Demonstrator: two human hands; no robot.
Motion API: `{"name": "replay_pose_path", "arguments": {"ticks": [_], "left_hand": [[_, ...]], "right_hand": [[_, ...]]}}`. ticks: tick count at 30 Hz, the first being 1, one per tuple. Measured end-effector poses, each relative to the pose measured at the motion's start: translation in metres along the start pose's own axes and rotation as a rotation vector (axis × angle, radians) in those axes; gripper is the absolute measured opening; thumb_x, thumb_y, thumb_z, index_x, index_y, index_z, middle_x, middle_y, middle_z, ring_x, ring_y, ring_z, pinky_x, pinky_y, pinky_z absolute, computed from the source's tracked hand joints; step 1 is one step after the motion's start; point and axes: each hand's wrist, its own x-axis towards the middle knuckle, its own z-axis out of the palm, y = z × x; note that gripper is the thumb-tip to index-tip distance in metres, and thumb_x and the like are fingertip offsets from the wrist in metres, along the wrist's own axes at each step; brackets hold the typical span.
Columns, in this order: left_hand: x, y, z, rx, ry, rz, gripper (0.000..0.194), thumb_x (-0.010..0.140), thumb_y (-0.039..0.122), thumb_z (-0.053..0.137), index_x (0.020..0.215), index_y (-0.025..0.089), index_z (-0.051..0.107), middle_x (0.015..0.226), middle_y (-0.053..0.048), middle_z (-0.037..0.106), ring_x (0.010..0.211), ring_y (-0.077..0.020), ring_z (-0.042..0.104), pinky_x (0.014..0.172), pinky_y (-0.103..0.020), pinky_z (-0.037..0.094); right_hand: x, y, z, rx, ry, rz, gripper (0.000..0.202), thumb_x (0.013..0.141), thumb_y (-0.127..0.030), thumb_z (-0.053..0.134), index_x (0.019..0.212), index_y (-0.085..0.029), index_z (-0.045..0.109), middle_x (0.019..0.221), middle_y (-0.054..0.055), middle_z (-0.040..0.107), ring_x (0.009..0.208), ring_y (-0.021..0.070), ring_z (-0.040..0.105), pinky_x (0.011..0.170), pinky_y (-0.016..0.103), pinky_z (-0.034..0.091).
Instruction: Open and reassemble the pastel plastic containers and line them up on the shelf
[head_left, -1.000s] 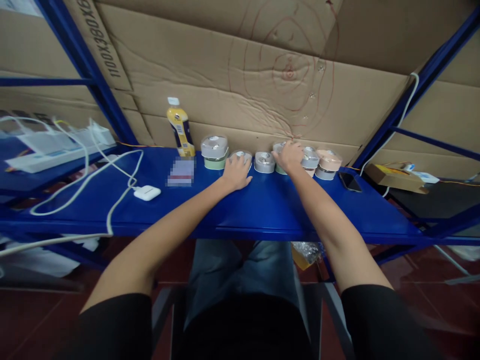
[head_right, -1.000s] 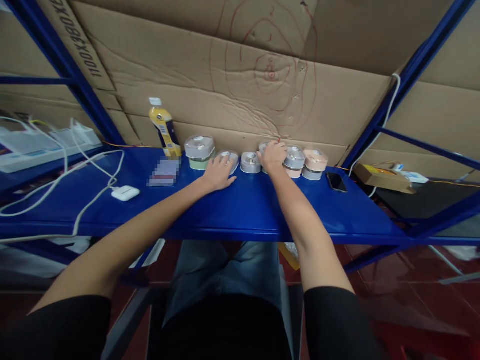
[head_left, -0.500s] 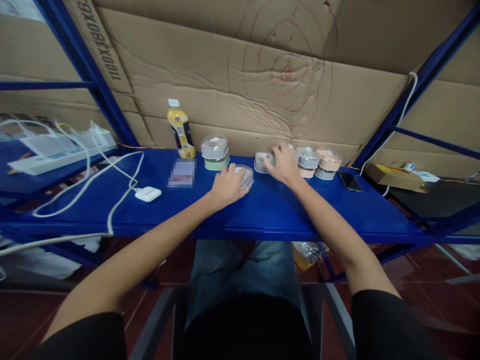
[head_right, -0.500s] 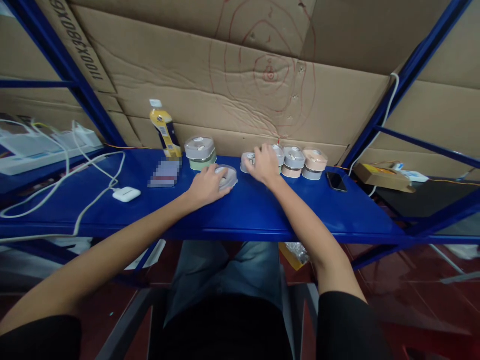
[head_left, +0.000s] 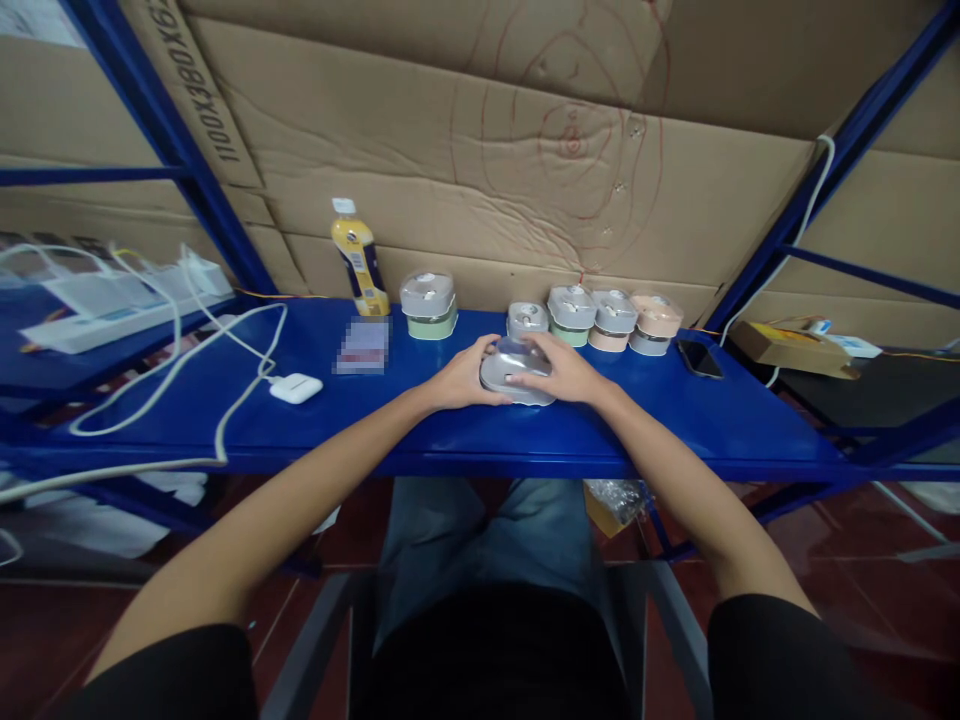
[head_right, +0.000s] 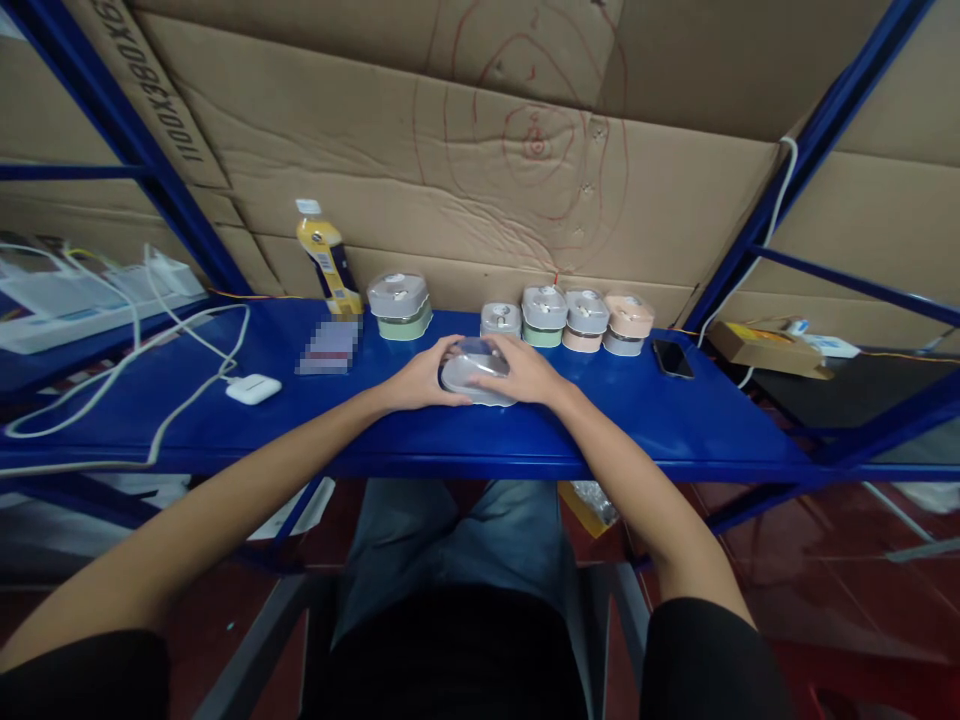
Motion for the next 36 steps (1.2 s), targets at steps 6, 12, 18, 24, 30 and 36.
{"name": "replay_pose_path", "arguments": {"ticks": [6, 12, 18, 24, 30, 36], "left_hand": [[-0.005, 0.008, -0.004, 0.176, -0.102, 0.085, 0.056, 0.089, 0.06, 0.075, 0.134, 0.026, 0.077, 0.135, -0.013, 0.056, 0.134, -0.0361, 0.061, 0.124, -0.055, 0.046], [-0.004, 0.009, -0.009, 0.18, -0.045, 0.091, 0.051, 0.096, 0.062, 0.067, 0.127, 0.024, 0.082, 0.135, -0.014, 0.055, 0.136, -0.0367, 0.058, 0.126, -0.058, 0.045], [-0.005, -0.02, -0.032, 0.26, 0.141, -0.113, 0.063, 0.095, 0.07, 0.062, 0.126, 0.018, 0.08, 0.134, -0.017, 0.058, 0.137, -0.0403, 0.058, 0.126, -0.062, 0.043], [-0.007, -0.035, -0.037, 0.317, 0.159, -0.247, 0.068, 0.092, 0.073, 0.061, 0.125, 0.016, 0.079, 0.119, -0.015, 0.063, 0.129, -0.0411, 0.063, 0.12, -0.061, 0.048], [-0.007, -0.008, -0.026, 0.197, 0.13, 0.018, 0.073, 0.093, 0.065, 0.069, 0.148, 0.018, 0.06, 0.151, -0.018, 0.061, 0.143, -0.0376, 0.058, 0.127, -0.056, 0.044], [-0.006, 0.004, -0.006, 0.089, 0.055, 0.043, 0.099, 0.081, 0.065, 0.082, 0.158, 0.015, 0.043, 0.161, -0.024, 0.055, 0.148, -0.0417, 0.057, 0.126, -0.057, 0.045]], "right_hand": [[-0.017, 0.047, -0.028, 0.06, 0.182, 0.294, 0.076, 0.089, -0.072, 0.071, 0.144, -0.02, 0.064, 0.14, 0.018, 0.072, 0.126, 0.0376, 0.07, 0.11, 0.06, 0.056], [-0.019, 0.057, -0.037, 0.087, 0.229, 0.42, 0.07, 0.09, -0.069, 0.07, 0.141, -0.021, 0.066, 0.137, 0.017, 0.075, 0.127, 0.0382, 0.071, 0.111, 0.06, 0.055], [-0.02, 0.059, -0.039, 0.052, 0.145, 0.443, 0.075, 0.084, -0.064, 0.079, 0.141, -0.018, 0.067, 0.131, 0.018, 0.076, 0.118, 0.0379, 0.073, 0.108, 0.06, 0.058], [-0.023, 0.069, -0.036, 0.047, 0.049, 0.471, 0.082, 0.072, -0.059, 0.091, 0.139, -0.017, 0.071, 0.126, 0.018, 0.078, 0.118, 0.0384, 0.075, 0.106, 0.061, 0.06], [-0.019, 0.049, -0.04, 0.147, 0.202, 0.264, 0.076, 0.079, -0.062, 0.089, 0.144, -0.027, 0.072, 0.144, 0.012, 0.075, 0.133, 0.036, 0.07, 0.119, 0.059, 0.052], [0.005, 0.008, -0.028, 0.088, 0.01, -0.088, 0.077, 0.079, -0.06, 0.091, 0.147, -0.031, 0.071, 0.149, 0.009, 0.072, 0.14, 0.0348, 0.065, 0.123, 0.057, 0.048]]}}
